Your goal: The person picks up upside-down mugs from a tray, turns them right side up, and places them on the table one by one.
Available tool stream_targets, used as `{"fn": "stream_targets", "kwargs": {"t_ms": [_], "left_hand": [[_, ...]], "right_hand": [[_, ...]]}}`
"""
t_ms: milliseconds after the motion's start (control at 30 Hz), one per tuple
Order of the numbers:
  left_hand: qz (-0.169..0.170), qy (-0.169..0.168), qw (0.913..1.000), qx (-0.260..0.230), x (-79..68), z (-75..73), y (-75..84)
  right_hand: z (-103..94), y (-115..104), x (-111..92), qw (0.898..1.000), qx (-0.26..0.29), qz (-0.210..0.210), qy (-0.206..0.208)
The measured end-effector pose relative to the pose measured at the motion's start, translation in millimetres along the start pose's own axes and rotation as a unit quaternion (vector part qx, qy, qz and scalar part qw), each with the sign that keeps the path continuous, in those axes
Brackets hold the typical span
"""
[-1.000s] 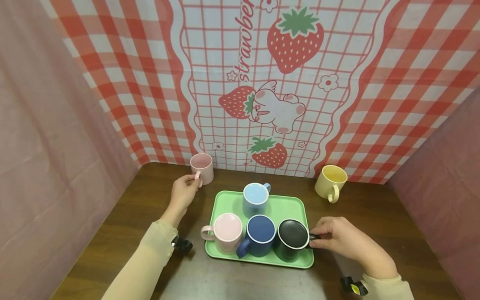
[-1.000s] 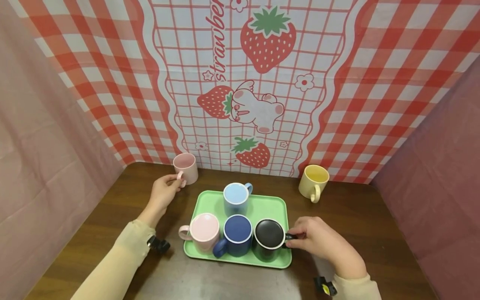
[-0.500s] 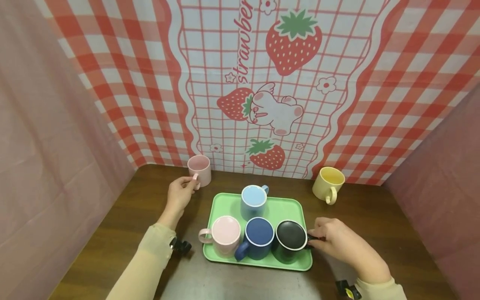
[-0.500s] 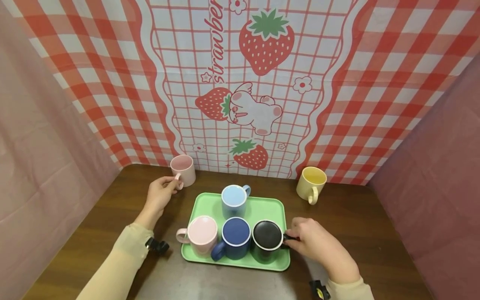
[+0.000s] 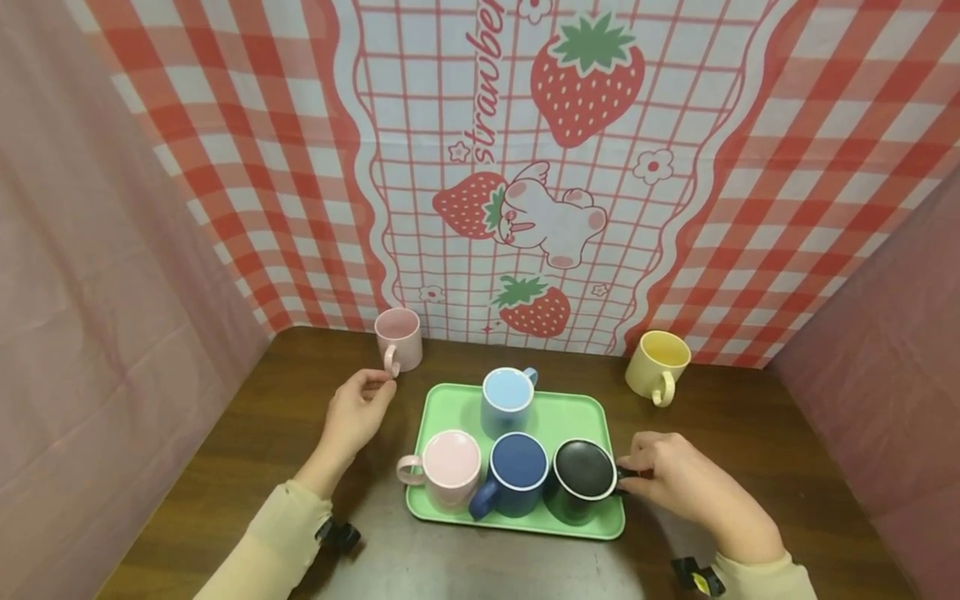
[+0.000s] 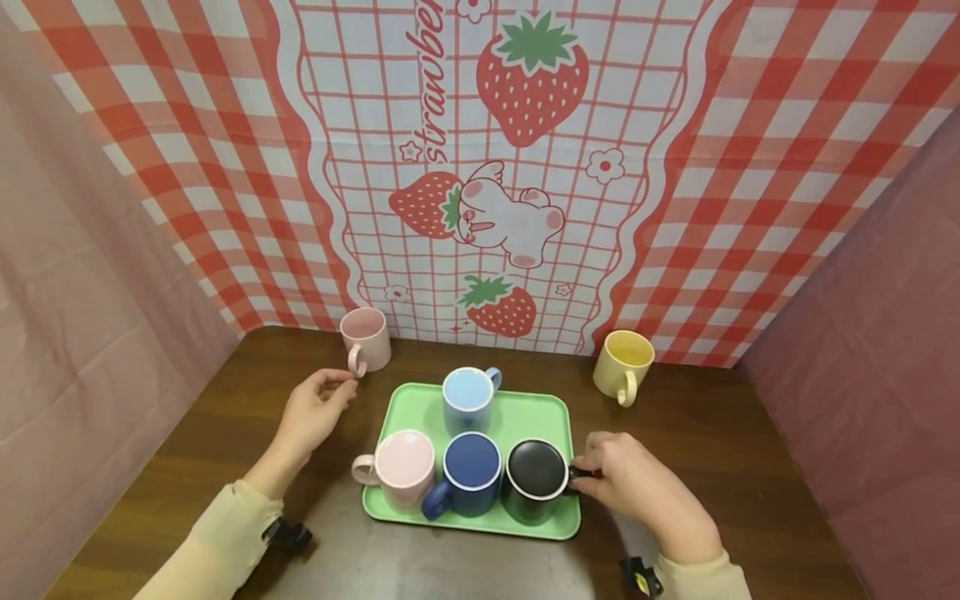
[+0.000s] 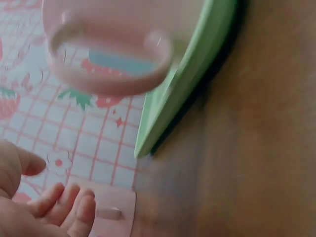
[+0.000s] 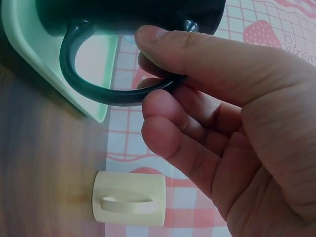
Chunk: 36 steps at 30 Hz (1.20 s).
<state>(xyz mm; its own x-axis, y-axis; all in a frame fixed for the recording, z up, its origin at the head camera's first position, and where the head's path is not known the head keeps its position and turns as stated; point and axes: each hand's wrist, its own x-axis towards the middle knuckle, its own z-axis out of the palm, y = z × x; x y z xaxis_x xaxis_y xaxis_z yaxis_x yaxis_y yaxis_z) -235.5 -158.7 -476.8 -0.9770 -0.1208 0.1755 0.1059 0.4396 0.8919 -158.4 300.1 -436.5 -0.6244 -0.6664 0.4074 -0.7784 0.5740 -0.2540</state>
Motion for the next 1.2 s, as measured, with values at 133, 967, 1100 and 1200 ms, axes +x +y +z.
{"fn": "stream_targets", "kwargs": {"t_ms": [133,967,1100,1200], "left_hand": [[0.045,-0.056,0.9973,-0.016,-21.7,-2.4,11.2],[0.289,-0.232,0.9267,0.062,-61.5,-8.0,22.9],[0.312,-0.234,0.9193,0.05,-60.1,-13.8,17.6],[0.313,-0.245,0.9168,0.038,-59.5,-17.7,14.7]], "right_hand": [[-1.4,0,-1,1.0,0.002,0.008,-0.002],[-0.7,-2,-1,0.999,0.0,0.038,-0.014],[0.1,-1,0,0.999,0.007,0.036,-0.012],[0.8,-1,0,0.999,0.009,0.034,-0.009]]}}
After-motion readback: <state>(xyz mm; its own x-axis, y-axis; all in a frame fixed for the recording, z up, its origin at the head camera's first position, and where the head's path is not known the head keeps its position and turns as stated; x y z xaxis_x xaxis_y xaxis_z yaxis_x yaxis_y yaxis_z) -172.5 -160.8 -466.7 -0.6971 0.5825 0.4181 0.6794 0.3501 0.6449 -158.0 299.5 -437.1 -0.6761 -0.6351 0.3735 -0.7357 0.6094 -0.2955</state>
